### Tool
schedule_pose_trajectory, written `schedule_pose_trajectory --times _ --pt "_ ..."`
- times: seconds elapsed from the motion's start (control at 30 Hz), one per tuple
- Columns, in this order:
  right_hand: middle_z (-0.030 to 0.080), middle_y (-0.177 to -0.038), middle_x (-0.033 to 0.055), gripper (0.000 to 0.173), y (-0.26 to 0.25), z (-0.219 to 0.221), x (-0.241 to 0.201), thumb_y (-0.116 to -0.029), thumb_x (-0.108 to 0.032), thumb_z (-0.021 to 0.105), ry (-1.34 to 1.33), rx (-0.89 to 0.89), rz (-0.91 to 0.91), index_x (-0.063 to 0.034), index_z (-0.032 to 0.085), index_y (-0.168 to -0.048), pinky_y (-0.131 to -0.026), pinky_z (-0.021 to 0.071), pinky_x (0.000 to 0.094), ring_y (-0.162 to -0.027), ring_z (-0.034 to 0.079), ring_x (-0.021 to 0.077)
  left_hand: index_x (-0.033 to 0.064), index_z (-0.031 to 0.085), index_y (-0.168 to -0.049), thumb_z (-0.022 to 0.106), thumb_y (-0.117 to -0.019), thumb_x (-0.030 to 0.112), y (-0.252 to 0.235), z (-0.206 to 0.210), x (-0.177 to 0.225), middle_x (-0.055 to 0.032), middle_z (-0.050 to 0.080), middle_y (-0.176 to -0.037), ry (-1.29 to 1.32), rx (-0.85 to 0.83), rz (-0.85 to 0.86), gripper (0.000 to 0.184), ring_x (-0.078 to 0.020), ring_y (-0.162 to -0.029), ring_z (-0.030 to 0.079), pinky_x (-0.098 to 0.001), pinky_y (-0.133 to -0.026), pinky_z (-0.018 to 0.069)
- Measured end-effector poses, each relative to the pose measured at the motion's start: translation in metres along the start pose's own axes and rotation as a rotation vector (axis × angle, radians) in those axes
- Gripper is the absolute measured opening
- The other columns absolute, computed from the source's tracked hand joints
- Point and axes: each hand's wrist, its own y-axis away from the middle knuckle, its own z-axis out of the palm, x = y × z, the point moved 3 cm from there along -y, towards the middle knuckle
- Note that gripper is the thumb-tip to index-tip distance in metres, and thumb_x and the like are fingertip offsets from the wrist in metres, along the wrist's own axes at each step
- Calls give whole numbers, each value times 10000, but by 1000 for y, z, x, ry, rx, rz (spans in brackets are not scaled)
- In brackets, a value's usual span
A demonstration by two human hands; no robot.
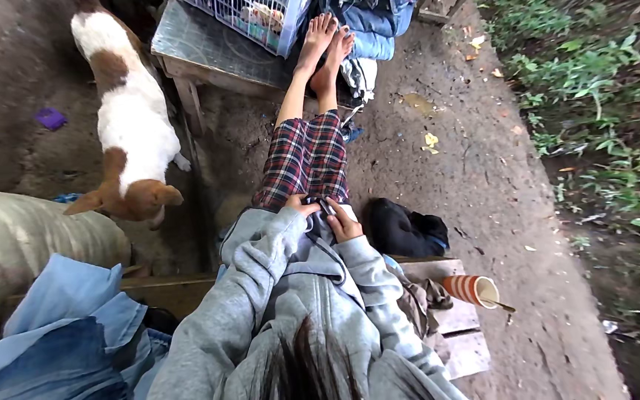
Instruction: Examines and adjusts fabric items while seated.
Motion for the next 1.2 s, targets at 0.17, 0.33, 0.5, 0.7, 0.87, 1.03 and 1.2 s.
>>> schedule_pose_trajectory --times 0.17,0.33,0.5,0.7,0.87,1.03,1.2 --pt "711 -1166 269 474 6 0 2 -1049 -209 546 121 16 -6 -18 517 -1482 -866 547 590 -947 717 454 -117 647 -1164 738 -899 12 -5 -1 -4 -261 670 -1114 -39 -10 18 308 -293 -1040 643 -459 -987 488" --pt "699 -1183 280 488 0 2 -5 -1054 -229 543 148 -3 33 -13 503 -1490 -881 539 588 -964 709 463 -115 644 -1184 740 -905 23 -4 1 -2 -273 669 -1144 -61 -30 25 326 -306 -1080 649 -461 -1015 482" --pt "713 -1136 283 485 3 3 0 -1038 -210 564 133 56 -31 13 522 -1467 -832 556 591 -914 719 467 -110 641 -1191 737 -893 -10 -2 -1 -1 -258 667 -1140 -7 -8 19 329 -279 -1057 641 -435 -997 484" --pt "711 -1150 274 451 1 3 2 -1039 -198 561 104 51 -67 -6 555 -1447 -874 550 574 -962 714 451 -113 642 -1187 745 -888 -4 -4 0 -3 -272 665 -1139 -43 -10 33 334 -298 -1066 643 -450 -1003 485" --pt "697 -883 119 401 -7 3 9 -1056 -124 462 -265 -24 3 59 569 -1396 -709 517 303 -704 597 130 -98 655 -1211 728 -900 5 -2 0 -2 -268 674 -1168 -78 -65 73 335 -299 -1106 654 -450 -1032 482" --pt "501 -619 -82 466 -5 -1 9 -1082 -155 319 -753 -186 237 64 406 -1484 -428 353 180 -465 405 3 -73 680 -1198 740 -917 67 -2 3 0 -249 696 -1143 -130 -91 133 319 -292 -1097 670 -461 -1035 486" --pt "519 -642 -73 452 -5 1 8 -1067 -135 349 -656 -133 160 80 439 -1455 -464 378 177 -492 424 -5 -74 670 -1212 727 -928 65 -3 1 -3 -240 695 -1141 -55 -115 138 321 -277 -1084 671 -455 -1030 491"
